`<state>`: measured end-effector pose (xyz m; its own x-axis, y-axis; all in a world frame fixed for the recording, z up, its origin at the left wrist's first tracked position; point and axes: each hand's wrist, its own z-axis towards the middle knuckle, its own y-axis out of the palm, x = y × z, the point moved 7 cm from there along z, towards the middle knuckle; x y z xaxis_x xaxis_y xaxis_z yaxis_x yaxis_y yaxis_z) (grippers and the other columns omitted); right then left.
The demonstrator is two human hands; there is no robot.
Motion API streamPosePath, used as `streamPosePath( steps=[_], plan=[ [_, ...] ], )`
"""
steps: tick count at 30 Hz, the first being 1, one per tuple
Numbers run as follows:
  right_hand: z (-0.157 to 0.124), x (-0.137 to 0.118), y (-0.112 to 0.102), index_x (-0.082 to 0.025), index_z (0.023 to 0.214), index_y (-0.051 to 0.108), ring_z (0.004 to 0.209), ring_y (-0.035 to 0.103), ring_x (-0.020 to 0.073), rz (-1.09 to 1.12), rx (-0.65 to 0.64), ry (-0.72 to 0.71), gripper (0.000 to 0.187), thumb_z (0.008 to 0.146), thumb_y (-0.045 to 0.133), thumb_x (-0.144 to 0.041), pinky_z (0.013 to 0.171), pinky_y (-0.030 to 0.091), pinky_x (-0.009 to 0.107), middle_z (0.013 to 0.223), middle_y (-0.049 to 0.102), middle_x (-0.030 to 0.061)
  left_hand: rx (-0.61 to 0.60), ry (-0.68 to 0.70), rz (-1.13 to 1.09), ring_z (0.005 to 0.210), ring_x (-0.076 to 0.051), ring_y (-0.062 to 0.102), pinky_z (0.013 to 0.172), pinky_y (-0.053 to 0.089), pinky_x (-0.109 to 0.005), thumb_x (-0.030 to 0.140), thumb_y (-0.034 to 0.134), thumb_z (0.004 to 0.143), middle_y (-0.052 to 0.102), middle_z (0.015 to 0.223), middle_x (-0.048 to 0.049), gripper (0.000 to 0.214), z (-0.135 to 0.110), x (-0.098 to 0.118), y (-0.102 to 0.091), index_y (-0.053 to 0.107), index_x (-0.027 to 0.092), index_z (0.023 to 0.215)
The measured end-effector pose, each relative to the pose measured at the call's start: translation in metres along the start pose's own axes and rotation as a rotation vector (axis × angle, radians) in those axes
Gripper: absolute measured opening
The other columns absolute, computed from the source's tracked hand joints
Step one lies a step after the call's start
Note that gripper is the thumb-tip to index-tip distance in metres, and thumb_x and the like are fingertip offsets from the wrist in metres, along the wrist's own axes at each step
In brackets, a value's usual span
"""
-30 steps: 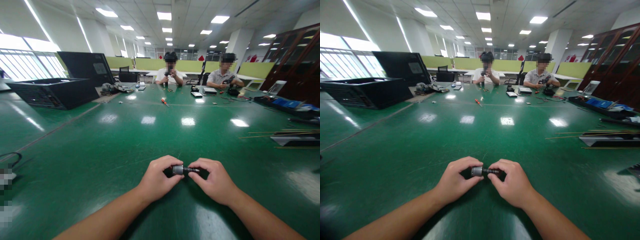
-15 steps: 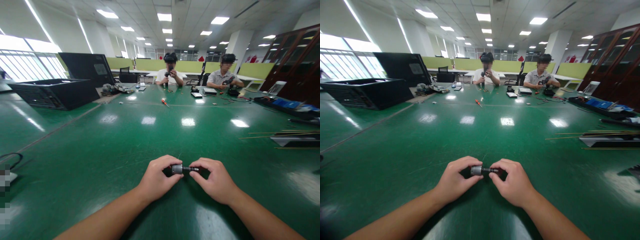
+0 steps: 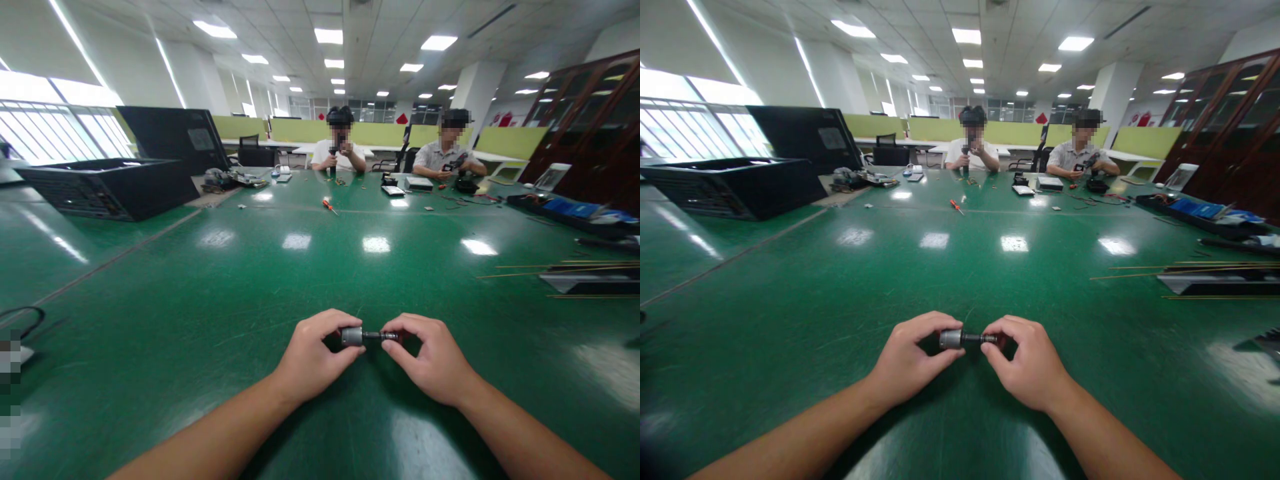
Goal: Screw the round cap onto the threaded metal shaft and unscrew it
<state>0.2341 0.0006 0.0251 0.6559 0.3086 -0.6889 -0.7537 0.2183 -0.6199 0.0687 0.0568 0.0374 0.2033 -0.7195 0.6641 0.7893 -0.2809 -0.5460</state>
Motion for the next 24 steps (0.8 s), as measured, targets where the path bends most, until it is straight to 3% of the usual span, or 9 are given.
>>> streamPosePath(
  steps=[24],
  plan=[
    [0.0007, 0.0072, -0.0028, -0.019, 0.084, 0.069, 0.071, 0.063, 0.0172, 0.010, 0.003, 0.033, 0.008, 0.084, 0.062, -0.023, 0.069, 0.047, 0.029, 0.076, 0.068, 0.0020, 0.012, -0.033, -0.005, 0.086, -0.014, 0.066, 0.080, 0.050, -0.025, 0.014, 0.078, 0.073, 0.072, 0.094, 0.0005, 0.028, 0.0006, -0.0018, -0.0020, 0.070, 0.022, 0.099]
  ],
)
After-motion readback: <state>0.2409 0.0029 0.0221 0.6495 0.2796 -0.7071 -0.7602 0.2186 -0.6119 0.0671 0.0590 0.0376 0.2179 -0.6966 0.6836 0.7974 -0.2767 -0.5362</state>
